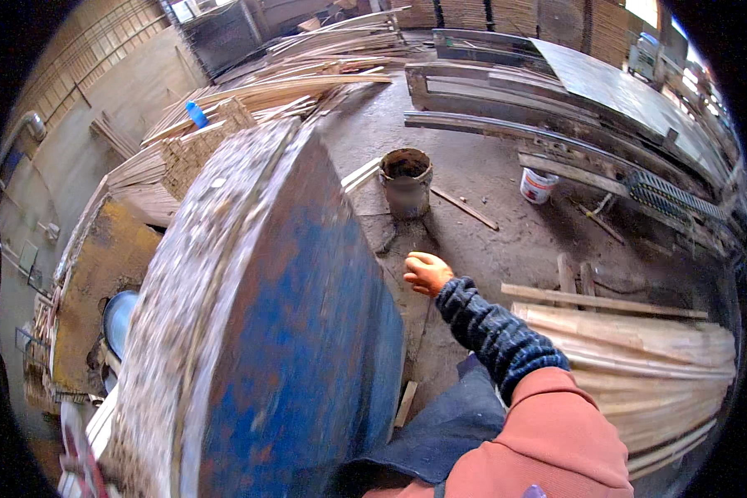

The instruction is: The person picks up a long wooden board, feeds it through a roller machine, places it onto a stack, and applies a substance from a bucket onto the machine rollers.

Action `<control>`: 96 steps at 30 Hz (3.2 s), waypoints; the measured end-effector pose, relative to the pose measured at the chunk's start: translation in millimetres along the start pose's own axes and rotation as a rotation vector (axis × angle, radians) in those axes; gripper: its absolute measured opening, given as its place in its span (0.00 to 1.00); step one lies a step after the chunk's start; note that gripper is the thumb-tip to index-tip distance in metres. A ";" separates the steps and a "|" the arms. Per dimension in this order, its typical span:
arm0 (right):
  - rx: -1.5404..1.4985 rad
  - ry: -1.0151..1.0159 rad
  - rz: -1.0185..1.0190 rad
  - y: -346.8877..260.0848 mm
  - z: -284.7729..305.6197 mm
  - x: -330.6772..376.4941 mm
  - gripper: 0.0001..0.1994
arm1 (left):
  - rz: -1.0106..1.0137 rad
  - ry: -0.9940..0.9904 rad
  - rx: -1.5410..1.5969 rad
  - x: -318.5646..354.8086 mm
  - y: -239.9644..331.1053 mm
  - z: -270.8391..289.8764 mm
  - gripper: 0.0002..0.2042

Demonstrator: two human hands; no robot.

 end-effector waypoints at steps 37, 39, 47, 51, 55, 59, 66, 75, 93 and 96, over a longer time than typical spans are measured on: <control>0.768 -0.927 -0.314 8.4 23.7 -656.3 0.31 | -0.026 -1.175 -1.053 299.3 623.2 -693.9 0.62; 0.786 -1.008 -0.363 8.3 27.4 -681.6 0.31 | -0.128 -1.196 -1.087 293.6 617.2 -702.5 0.62; 0.918 -1.242 -0.318 13.8 7.2 -780.6 0.32 | -0.138 -1.115 -1.058 270.1 605.0 -717.6 0.48; 0.979 -1.508 -0.058 25.2 -31.3 -792.1 0.33 | 0.060 -1.066 -0.952 276.8 598.1 -724.7 0.45; 0.947 -1.837 0.279 45.8 -92.3 -763.2 0.48 | 0.301 -0.902 -0.999 292.9 609.5 -733.4 0.49; 1.029 -2.148 0.306 97.1 -148.0 -718.9 0.60 | 0.601 -0.336 -0.941 326.0 648.0 -732.8 0.40; 0.706 -2.129 0.538 151.7 -143.0 -676.8 0.40 | 1.844 0.493 0.205 444.1 582.0 -707.5 0.38; 0.693 -2.117 0.509 154.0 -163.4 -679.3 0.36 | 1.847 0.800 0.647 445.7 533.4 -734.3 0.33; 0.898 -2.169 0.325 162.6 -214.6 -707.2 0.43 | 1.634 0.780 0.746 329.6 669.8 -768.4 0.12; 0.882 -2.163 0.283 159.5 -219.2 -709.1 0.43 | 1.577 0.691 0.847 324.2 646.1 -787.7 0.11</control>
Point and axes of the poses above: each hand's wrist, its own x-axis away from the middle knuckle, its own z-axis out of the back of the hand, y = z × x, the point moved 2 cm from there along -x, towards the middle knuckle, and after that the axes turned 15 degrees about z, right-handed, at the moved point
